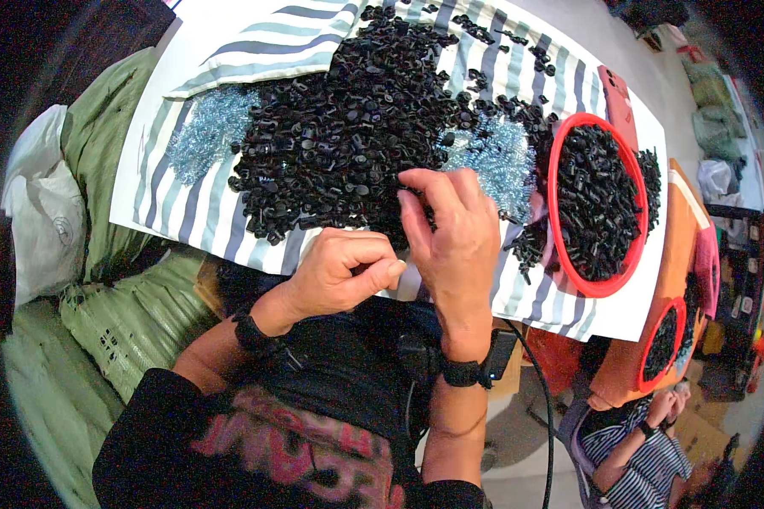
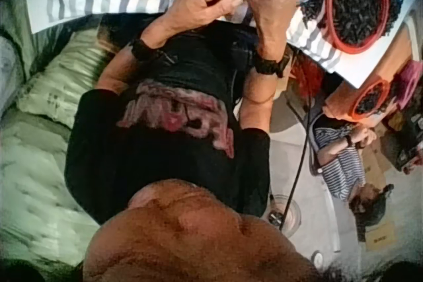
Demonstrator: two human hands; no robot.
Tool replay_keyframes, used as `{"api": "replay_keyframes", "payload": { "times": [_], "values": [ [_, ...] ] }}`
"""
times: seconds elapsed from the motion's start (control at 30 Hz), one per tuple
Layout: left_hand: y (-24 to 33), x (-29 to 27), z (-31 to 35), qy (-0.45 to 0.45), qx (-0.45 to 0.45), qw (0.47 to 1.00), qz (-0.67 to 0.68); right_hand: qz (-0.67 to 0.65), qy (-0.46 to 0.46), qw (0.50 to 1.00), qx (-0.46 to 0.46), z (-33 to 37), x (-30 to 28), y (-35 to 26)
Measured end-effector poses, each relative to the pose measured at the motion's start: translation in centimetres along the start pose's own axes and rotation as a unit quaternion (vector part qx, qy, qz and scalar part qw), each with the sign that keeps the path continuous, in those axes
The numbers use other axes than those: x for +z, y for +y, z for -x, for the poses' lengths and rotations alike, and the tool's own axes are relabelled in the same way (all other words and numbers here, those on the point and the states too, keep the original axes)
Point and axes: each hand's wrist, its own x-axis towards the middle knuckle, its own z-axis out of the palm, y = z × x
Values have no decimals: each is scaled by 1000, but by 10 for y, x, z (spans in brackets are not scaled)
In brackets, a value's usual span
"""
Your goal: The person assembles plastic cord locks by hand by inserting a spring into a housing and pressing a button into the top. Once the red tray is full, the person empties the assembled pieces into a cardboard box and continues the process.
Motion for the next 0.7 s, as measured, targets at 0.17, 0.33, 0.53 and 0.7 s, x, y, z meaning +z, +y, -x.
{"api": "replay_keyframes", "payload": {
  "times": [0.17, 0.33, 0.53, 0.7],
  "values": [
    [2, -11, 5, -32, -30, 998, 50, 19, -28, 997, -71, -21, 12, -6],
    [2, -9, 3, -36, -15, 999, 13, 54, -29, 995, -77, -29, 19, -7],
    [0, -17, 8, -4, 24, 992, 124, 39, -35, 990, -131, -49, 24, -25],
    [-1, -17, 9, -7, 6, 993, 122, 91, -78, 974, -191, -62, 40, -30]
  ]
}}
